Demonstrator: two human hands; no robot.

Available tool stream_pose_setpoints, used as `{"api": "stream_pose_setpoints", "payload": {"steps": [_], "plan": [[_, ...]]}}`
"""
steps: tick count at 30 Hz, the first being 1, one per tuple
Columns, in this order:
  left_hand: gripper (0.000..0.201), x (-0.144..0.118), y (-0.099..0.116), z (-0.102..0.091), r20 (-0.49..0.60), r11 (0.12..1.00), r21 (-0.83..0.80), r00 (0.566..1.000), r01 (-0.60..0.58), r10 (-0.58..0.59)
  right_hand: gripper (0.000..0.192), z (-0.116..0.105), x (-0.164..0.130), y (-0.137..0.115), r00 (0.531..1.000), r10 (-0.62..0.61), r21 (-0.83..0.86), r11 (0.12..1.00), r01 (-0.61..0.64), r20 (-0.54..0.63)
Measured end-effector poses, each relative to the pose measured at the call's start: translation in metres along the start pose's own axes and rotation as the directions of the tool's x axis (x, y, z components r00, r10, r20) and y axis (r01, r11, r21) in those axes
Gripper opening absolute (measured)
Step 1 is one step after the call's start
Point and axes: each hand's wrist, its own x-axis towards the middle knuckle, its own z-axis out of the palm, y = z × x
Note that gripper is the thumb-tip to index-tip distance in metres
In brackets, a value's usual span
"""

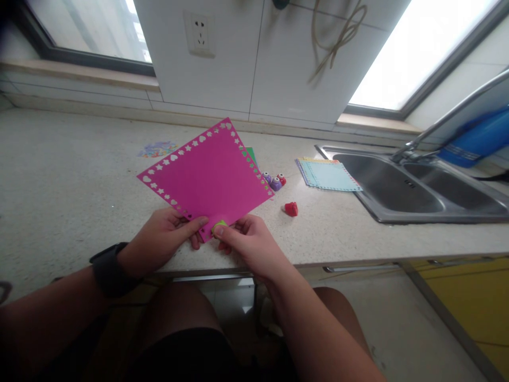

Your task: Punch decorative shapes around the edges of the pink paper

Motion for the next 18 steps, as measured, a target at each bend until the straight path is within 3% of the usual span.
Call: {"api": "stream_pose_setpoints", "payload": {"steps": [18], "plan": [[0.028,-0.0005,0.0035,-0.0002,0.022,1.000,-0.022,1.000,-0.010,0.011,0.029,0.0001,-0.0011,0.0012,1.000,-0.013,-0.021,1.000,0.013,-0.016]]}}
